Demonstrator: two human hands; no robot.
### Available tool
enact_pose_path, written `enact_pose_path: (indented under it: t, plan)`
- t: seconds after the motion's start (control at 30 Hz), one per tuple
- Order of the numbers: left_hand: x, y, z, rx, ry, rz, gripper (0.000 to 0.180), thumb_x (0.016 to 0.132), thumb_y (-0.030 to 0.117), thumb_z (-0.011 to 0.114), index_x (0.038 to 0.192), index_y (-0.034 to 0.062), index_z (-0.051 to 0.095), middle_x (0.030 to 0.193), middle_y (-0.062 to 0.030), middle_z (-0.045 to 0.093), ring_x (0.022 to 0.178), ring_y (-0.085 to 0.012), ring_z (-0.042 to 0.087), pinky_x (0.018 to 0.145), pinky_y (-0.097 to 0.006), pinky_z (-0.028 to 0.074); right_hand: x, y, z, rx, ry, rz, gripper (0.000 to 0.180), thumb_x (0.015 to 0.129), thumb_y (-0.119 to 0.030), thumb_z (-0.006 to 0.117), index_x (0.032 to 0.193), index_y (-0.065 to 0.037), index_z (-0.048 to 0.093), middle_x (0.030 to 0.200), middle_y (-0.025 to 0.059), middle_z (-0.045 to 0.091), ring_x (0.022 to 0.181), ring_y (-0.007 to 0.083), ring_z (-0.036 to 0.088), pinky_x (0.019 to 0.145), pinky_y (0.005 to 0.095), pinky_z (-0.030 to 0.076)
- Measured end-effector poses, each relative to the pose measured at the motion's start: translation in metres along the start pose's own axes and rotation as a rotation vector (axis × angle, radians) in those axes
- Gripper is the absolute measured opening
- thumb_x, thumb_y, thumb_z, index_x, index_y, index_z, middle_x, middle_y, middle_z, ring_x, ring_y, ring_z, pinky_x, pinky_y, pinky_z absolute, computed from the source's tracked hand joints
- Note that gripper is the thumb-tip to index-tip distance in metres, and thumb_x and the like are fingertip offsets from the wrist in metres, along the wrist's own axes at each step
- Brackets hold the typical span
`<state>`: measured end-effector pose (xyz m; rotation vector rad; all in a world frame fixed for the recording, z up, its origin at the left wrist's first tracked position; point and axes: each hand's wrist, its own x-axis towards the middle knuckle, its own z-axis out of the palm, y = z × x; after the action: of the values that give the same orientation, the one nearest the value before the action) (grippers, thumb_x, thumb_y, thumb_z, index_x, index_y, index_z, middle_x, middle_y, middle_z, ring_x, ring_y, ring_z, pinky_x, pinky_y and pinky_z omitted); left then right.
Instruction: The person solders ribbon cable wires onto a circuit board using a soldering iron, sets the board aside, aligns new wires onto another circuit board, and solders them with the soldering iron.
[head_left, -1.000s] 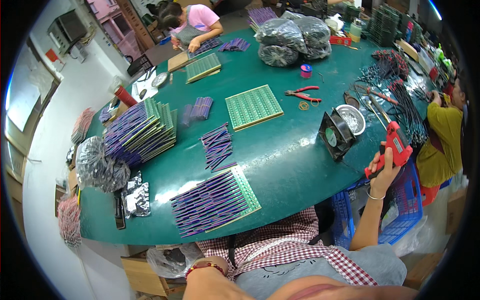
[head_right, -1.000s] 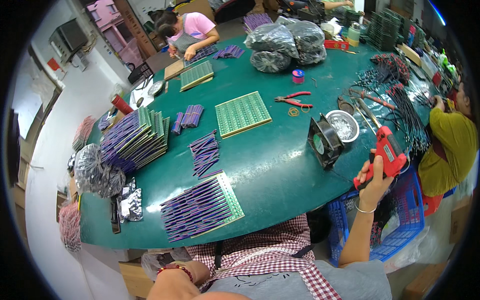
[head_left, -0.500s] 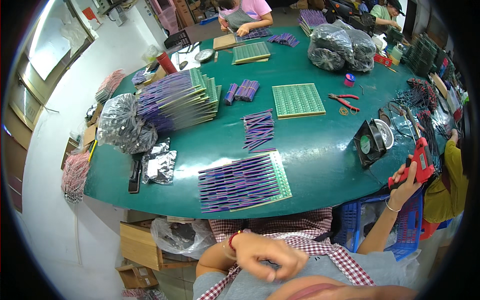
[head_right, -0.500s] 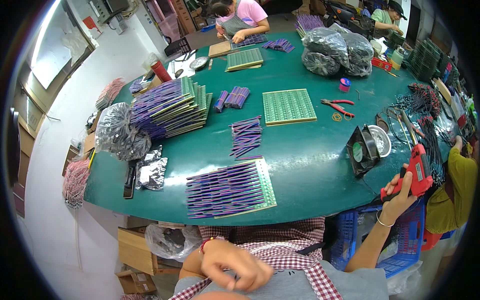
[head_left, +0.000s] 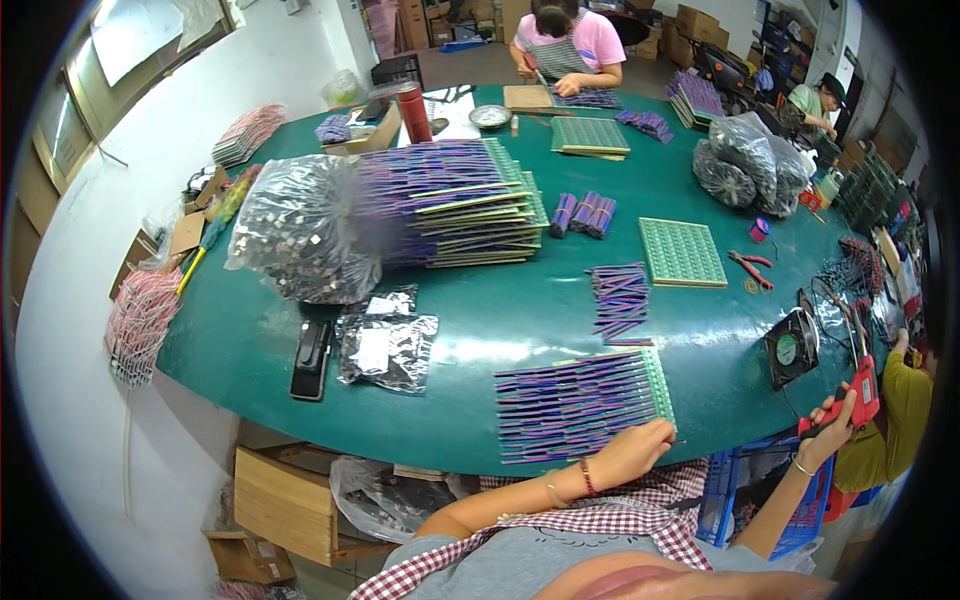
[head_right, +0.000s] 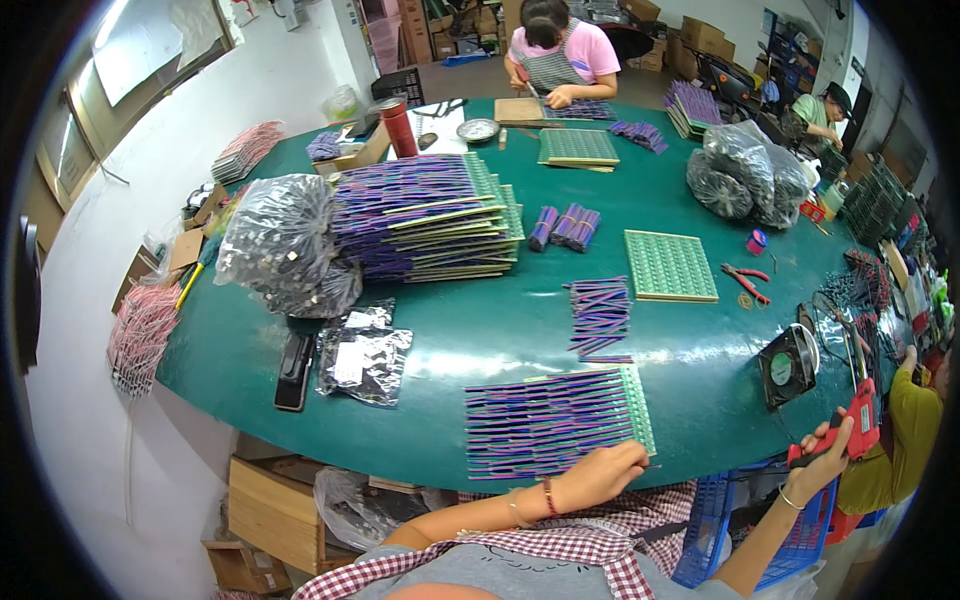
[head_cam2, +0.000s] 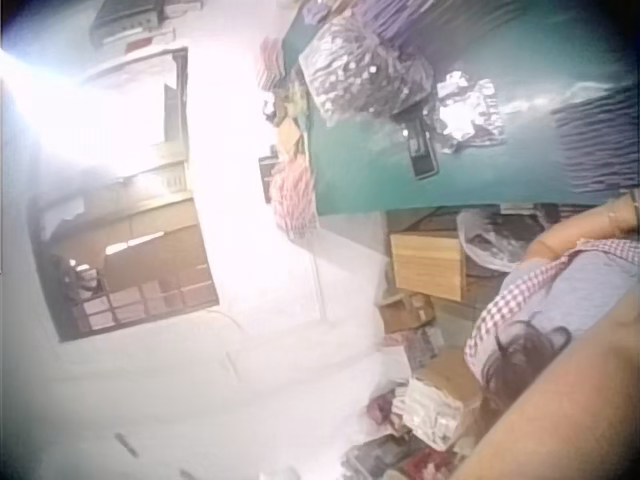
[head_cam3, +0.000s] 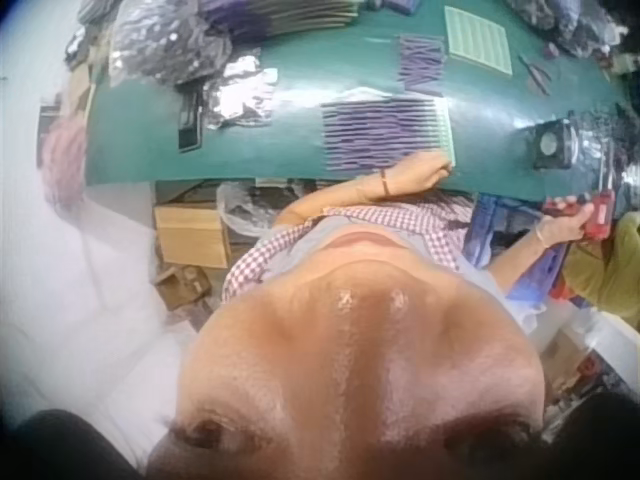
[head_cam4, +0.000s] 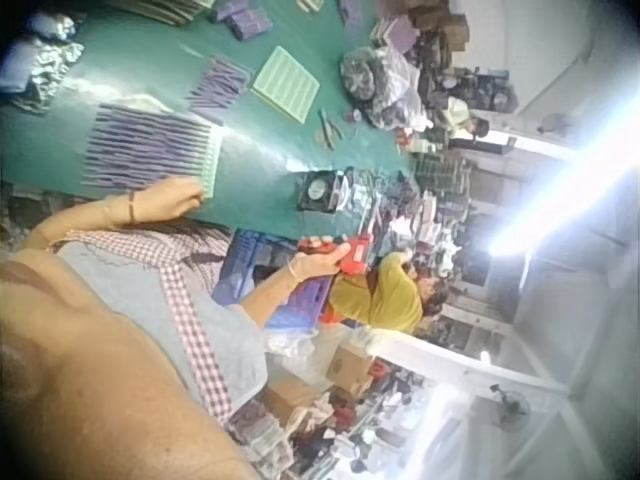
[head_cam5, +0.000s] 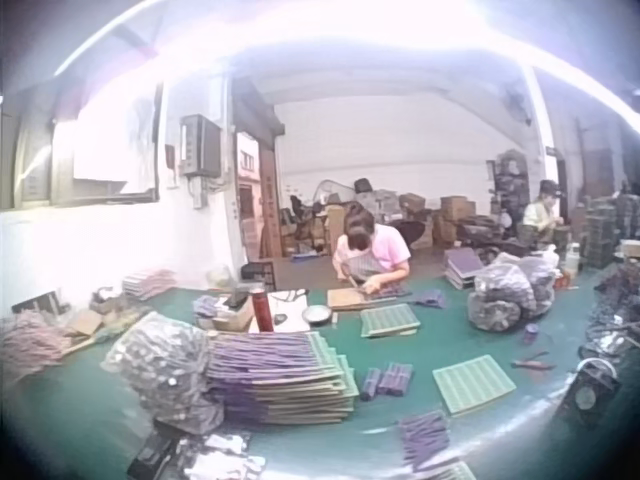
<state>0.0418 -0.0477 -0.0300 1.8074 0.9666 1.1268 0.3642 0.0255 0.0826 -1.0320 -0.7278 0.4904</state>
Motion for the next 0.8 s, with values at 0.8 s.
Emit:
enact_pose_path:
  t: [0.8]
  plan:
    - [0.000, -0.001, -0.019, 0.218, 0.319, 0.061, 0.007, 0.083, 0.001, 0.066, 0.088, 0.0015, 0.061, 0.083, -0.0139, 0.061, 0.074, -0.0314, 0.062, 0.066, -0.038, 0.050, 0.016, -0.052, -0.005, 0.175, -0.106, -0.014, 0.036, 0.097, -0.030, 0.063, 0.117, 0.001, 0.060, 0.074, 0.0055, 0.059, 0.054, 0.0101, 0.048, 0.053, 0.0251, 0.043]
